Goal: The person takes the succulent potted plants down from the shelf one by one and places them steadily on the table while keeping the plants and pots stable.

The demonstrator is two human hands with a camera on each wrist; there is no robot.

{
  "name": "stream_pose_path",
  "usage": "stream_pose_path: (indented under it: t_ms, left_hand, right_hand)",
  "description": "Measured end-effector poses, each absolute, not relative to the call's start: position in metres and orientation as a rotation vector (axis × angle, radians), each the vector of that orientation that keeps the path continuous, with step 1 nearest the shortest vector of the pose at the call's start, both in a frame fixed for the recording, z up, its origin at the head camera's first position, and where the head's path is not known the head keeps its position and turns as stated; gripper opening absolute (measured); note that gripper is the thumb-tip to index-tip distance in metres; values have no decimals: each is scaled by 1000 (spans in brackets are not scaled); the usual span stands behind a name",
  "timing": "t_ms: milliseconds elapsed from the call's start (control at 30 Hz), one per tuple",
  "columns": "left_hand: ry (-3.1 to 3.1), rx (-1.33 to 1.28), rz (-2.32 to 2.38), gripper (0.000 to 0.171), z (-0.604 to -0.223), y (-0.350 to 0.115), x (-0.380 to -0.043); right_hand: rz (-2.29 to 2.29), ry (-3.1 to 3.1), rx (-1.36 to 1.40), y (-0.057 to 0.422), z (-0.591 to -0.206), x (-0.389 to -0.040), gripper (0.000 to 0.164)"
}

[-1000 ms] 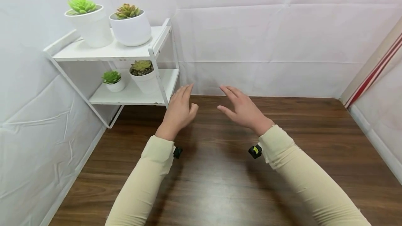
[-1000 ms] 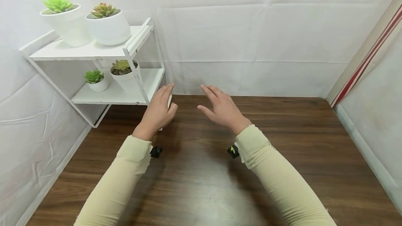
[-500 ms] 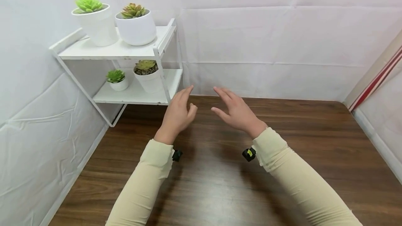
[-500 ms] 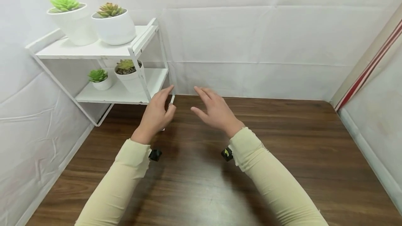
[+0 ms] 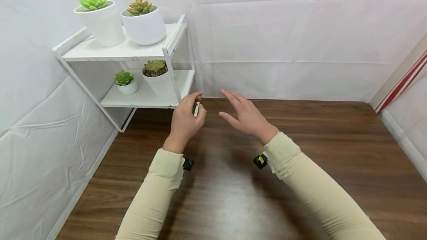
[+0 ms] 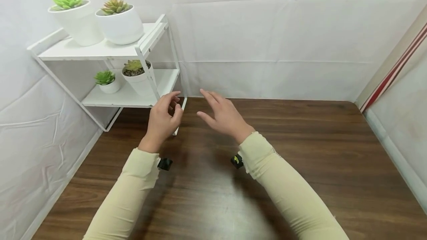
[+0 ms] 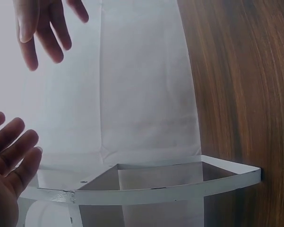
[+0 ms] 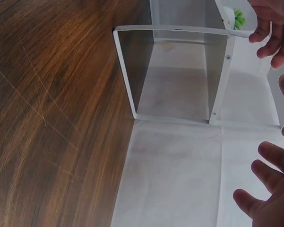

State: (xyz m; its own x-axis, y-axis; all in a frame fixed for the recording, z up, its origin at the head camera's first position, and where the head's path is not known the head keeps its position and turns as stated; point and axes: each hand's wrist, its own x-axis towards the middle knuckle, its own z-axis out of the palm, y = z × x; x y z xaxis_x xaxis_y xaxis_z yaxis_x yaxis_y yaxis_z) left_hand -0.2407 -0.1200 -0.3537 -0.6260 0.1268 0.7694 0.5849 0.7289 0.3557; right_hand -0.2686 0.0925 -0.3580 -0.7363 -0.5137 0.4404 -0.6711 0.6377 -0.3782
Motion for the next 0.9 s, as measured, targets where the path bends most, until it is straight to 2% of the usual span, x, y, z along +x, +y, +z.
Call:
stream_pose_path:
  t_ms: [900]
  left_hand:
    - [-2057,-420,-863,23,-361,-143,-239]
  right_hand:
    - [895,-2491,985,55,-362,-270,67]
